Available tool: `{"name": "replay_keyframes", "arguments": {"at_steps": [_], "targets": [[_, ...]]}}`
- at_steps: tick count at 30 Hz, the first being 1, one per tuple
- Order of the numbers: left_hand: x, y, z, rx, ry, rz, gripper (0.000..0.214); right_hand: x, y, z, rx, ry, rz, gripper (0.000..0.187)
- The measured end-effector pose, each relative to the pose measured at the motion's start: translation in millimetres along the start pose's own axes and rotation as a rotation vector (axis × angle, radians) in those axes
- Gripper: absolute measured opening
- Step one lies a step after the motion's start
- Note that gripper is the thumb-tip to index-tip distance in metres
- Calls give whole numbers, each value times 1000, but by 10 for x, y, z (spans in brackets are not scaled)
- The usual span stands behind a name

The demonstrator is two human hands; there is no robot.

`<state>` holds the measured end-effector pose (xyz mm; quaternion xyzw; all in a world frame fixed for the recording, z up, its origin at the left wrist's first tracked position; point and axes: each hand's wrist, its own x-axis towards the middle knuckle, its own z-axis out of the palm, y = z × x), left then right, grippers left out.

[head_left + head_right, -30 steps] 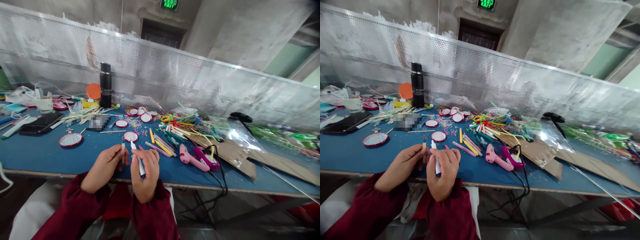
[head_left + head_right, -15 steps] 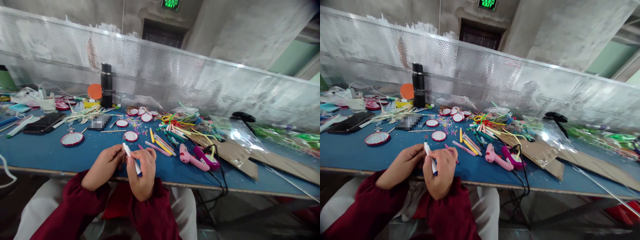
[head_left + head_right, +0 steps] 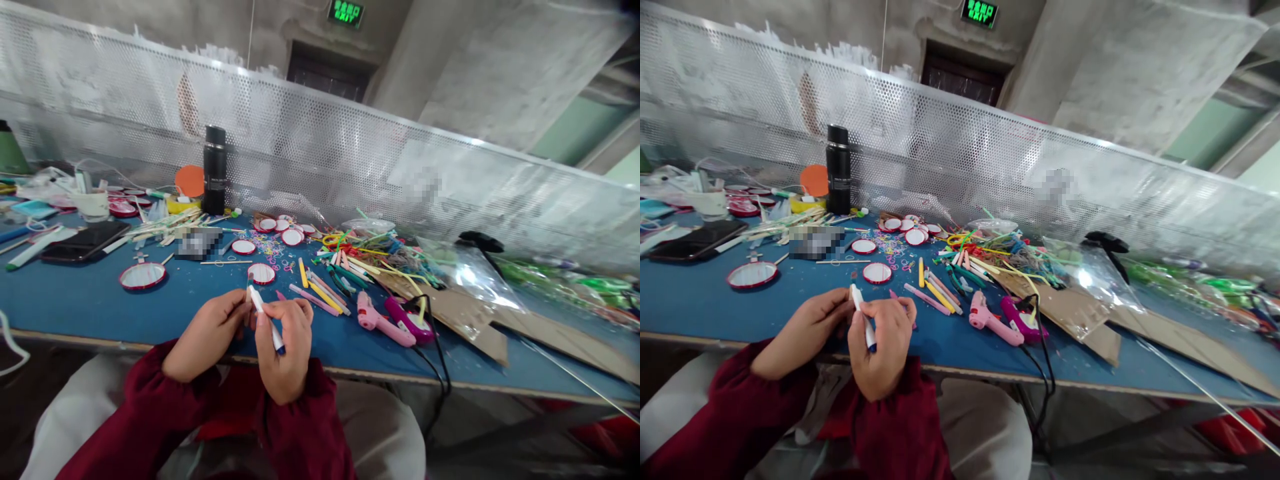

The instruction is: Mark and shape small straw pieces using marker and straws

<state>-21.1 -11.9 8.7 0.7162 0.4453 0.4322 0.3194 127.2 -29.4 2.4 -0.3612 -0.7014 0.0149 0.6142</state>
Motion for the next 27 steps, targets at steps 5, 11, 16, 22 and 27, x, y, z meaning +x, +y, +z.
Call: {"name": "replay_keyframes", "arguments": {"at_steps": [5,11,16,22,27], "targets": [[1,-6,1,13,1,-10,31,-3,6,8,-5,53,10,7],[9,0,5,-1,12,-4,31,-6,5,12,-21,30,-6,7],[13,2,19,-22,15,10,32,-15,13,10,-23,44,-33,8],[11,-10,25,-25,18,18,32,-15,17,8,-37,65,-39,8],[14,-6,23,-19,29,26,32,-19,23,12,-41,49,-61,9]]}}
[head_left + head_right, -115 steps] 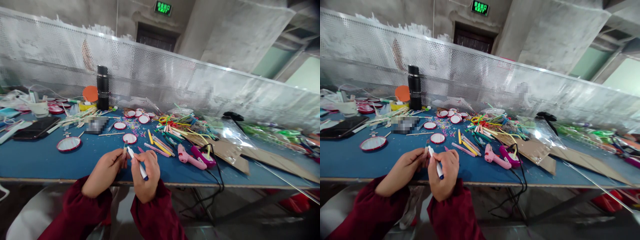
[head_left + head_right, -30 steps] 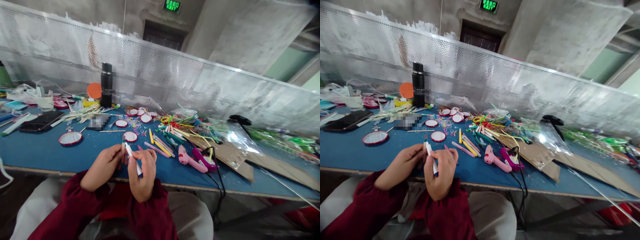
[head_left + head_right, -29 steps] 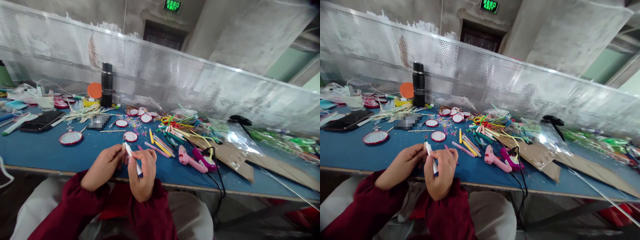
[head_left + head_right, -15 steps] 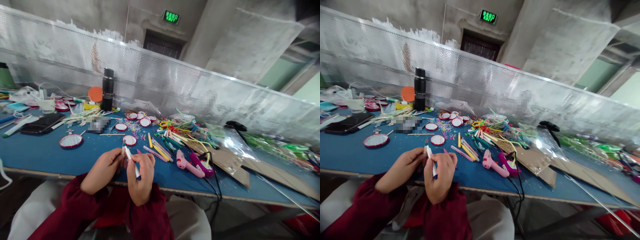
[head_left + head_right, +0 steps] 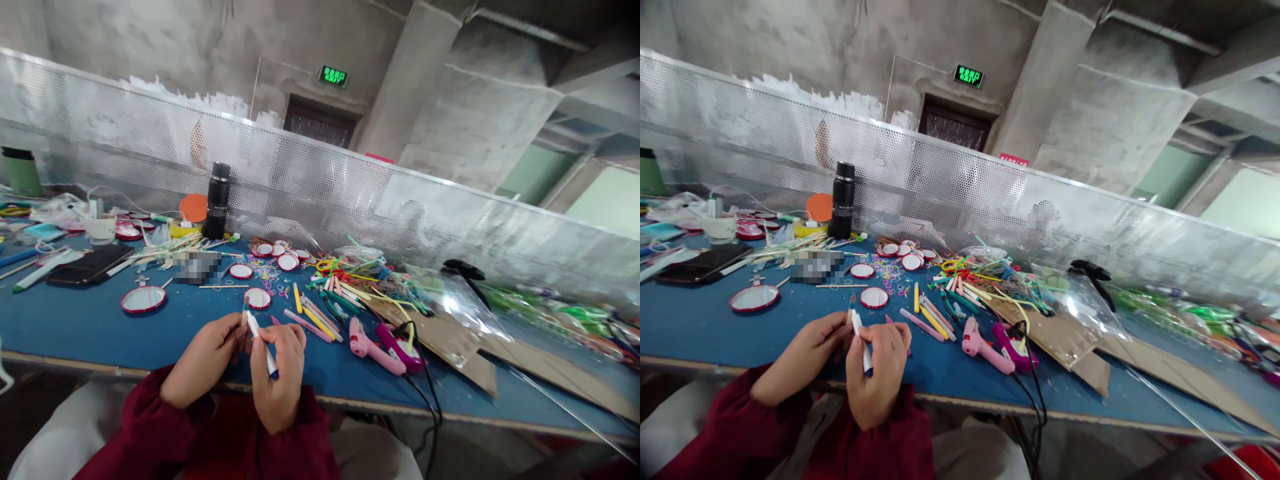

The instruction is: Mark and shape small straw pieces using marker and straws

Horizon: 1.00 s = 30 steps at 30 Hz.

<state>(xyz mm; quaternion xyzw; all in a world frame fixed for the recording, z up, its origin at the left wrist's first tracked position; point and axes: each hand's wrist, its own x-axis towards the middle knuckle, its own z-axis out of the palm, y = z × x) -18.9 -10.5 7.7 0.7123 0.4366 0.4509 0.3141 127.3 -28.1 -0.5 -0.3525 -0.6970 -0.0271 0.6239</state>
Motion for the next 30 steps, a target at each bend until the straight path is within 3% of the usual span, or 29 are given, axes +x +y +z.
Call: {"name": "replay_keyframes", "arguments": {"at_steps": [30], "targets": [[-13,-9,-5,5,-22,-11,32,16,-20,7,25,1,33,6]]}}
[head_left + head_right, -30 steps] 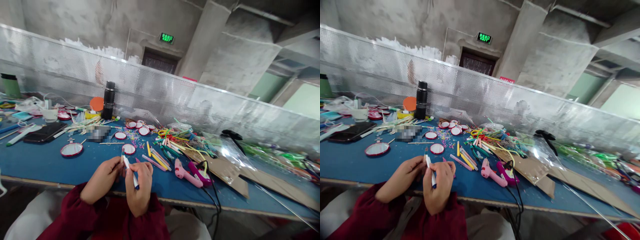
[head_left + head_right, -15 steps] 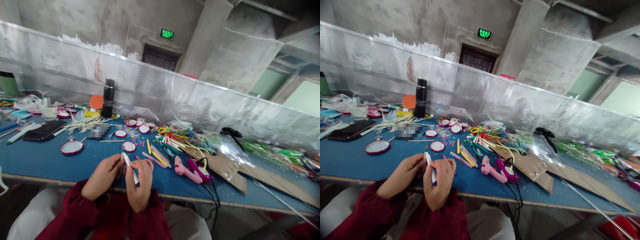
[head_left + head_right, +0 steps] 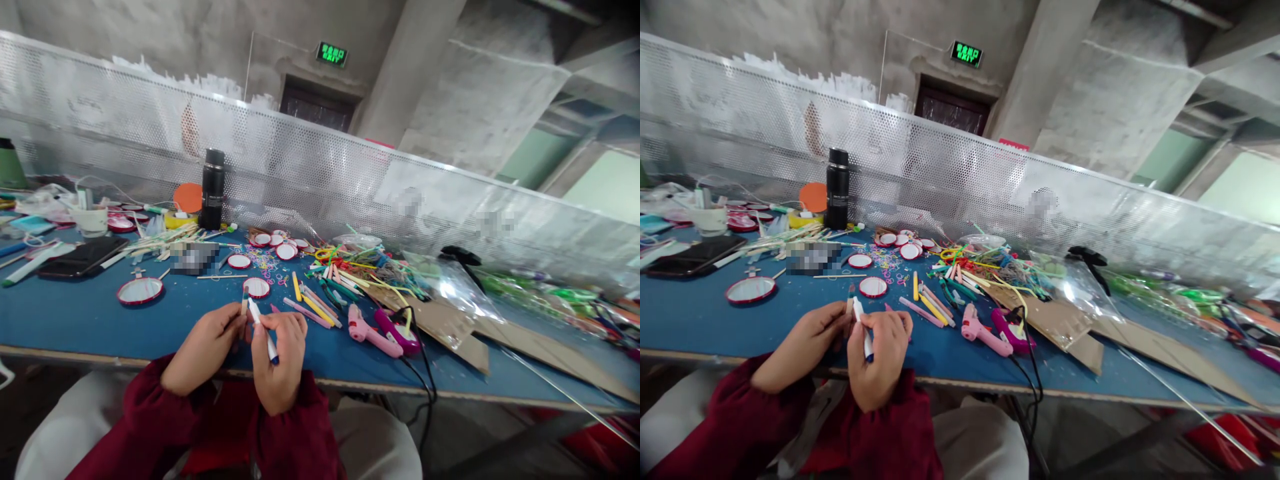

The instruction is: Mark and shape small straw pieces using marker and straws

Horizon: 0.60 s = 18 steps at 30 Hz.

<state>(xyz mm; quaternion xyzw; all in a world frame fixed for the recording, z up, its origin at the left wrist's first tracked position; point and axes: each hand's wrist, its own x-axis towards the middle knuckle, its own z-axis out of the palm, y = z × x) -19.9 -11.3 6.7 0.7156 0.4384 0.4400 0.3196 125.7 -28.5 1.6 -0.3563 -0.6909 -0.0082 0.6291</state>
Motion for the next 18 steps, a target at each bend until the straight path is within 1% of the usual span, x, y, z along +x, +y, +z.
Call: {"name": "replay_keyframes", "arguments": {"at_steps": [6,10,15,18], "targets": [[-8,1,-1,19,4,-16,32,-5,5,0,14,-23,-6,7],[-6,-12,-1,9,-7,-10,32,-8,7,1,-3,27,6,6],[-1,-15,-2,21,-2,-7,33,-6,7,1,8,-8,-2,7],[-6,-17,-4,14,-2,-9,33,-7,8,4,-7,23,16,6]]}}
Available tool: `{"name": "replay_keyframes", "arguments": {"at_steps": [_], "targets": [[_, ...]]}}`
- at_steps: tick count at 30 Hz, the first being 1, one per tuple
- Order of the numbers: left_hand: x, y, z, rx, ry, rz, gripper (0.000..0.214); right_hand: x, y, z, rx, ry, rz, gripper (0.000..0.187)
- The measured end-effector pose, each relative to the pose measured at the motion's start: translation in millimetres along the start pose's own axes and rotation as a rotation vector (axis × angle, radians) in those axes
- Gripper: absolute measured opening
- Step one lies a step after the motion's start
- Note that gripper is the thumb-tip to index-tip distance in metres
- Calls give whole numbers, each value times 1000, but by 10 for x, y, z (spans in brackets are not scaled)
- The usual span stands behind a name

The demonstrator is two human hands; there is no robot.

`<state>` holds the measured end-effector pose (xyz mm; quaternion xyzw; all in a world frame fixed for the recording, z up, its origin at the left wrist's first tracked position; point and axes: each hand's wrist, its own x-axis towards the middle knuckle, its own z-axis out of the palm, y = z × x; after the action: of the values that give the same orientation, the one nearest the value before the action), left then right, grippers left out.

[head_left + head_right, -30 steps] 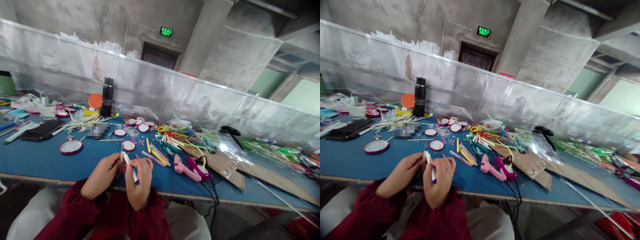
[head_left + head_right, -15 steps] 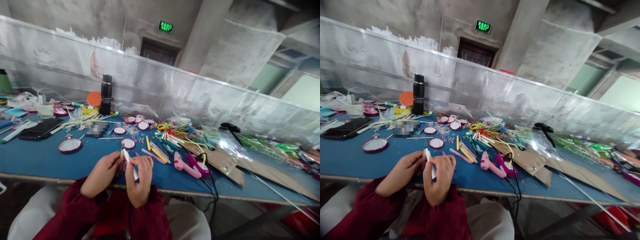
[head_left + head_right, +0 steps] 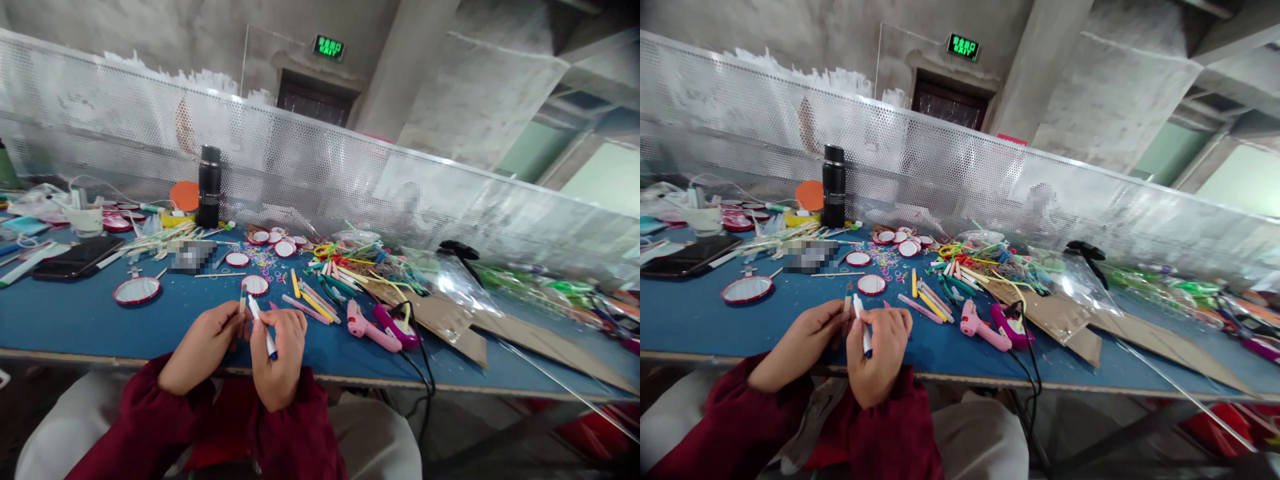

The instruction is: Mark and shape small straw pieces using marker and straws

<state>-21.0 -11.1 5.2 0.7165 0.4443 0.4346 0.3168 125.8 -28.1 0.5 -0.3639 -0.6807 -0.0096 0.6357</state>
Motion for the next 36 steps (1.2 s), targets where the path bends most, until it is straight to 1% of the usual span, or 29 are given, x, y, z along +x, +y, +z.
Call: {"name": "replay_keyframes", "arguments": {"at_steps": [2,6,11,15,20,24,29,33,36], "targets": [[-4,-1,-1,-7,-4,-2,34,1,-2,-1,13,4,-6,7],[-2,1,-1,21,4,-15,32,8,-10,-4,20,-44,-23,7],[5,12,6,10,-8,-5,31,13,-14,-4,4,-4,-3,6],[8,8,8,42,0,-20,31,15,-15,-1,-6,-36,-12,7],[11,3,4,35,-2,-7,31,15,-16,1,-17,-2,-1,7],[6,16,3,46,-3,-19,31,12,-19,-3,1,-37,6,7],[2,13,-1,36,-12,3,34,12,-22,-8,-9,1,10,7],[-1,8,0,43,3,-9,32,12,-23,-7,16,-41,3,8],[-1,22,-1,53,6,-8,31,11,-23,-4,6,-28,16,7]]}}
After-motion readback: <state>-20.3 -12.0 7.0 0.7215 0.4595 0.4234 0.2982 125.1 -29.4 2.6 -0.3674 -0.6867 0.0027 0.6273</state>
